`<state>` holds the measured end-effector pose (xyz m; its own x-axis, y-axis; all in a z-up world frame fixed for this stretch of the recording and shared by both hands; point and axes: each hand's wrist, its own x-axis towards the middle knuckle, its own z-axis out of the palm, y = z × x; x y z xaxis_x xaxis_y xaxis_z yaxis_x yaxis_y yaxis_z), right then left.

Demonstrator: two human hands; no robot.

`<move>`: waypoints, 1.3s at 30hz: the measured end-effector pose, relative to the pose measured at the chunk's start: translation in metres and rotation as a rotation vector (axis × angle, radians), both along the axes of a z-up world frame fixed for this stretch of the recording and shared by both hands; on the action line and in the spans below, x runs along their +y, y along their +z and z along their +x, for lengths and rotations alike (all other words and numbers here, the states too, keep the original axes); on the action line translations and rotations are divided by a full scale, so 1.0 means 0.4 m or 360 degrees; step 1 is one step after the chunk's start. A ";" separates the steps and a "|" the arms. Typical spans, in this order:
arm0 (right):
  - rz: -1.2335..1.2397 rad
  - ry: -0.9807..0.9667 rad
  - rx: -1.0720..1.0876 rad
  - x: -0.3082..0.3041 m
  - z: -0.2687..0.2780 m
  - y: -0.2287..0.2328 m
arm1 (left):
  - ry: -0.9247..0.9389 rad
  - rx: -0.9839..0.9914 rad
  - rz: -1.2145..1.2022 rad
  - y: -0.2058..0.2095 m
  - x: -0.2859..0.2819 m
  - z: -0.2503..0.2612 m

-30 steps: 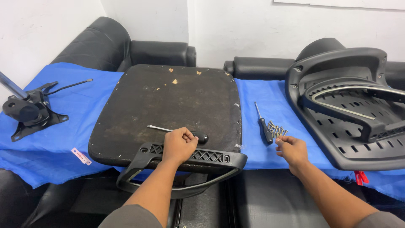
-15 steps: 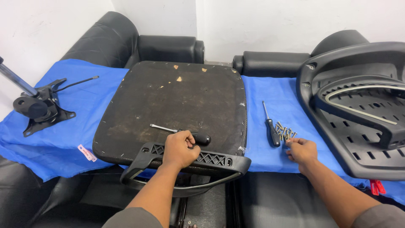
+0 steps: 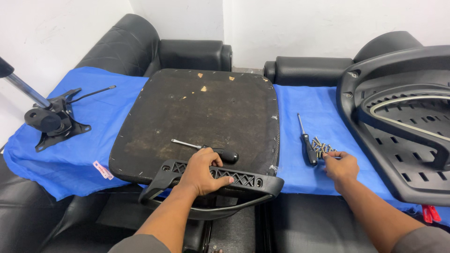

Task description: The person assembles a chair by attaching the seat to the gas lift mechanism. They use a screwdriver to tighten multiple screws securing the metal base to the underside of the seat cushion.

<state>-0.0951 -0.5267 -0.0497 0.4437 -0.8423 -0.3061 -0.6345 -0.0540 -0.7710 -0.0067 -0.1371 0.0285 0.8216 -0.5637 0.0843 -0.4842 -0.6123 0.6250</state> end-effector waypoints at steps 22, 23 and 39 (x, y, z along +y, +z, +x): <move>-0.0677 0.2089 -0.0164 0.366 -0.012 0.250 | -0.0113 0.0120 0.0279 0.034 0.005 -0.017; -0.0731 0.2117 -0.0079 0.380 -0.023 0.253 | -0.0106 0.0132 0.0278 0.033 0.005 -0.018; -0.1173 0.2033 0.0221 0.495 -0.072 0.240 | -0.0178 0.0123 0.0257 0.076 0.032 -0.041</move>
<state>-0.1237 -0.3287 0.0461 0.9899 0.1060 -0.0942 0.0782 -0.9621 -0.2612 -0.0232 -0.1242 0.0588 0.7538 -0.6527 -0.0756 -0.5090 -0.6529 0.5610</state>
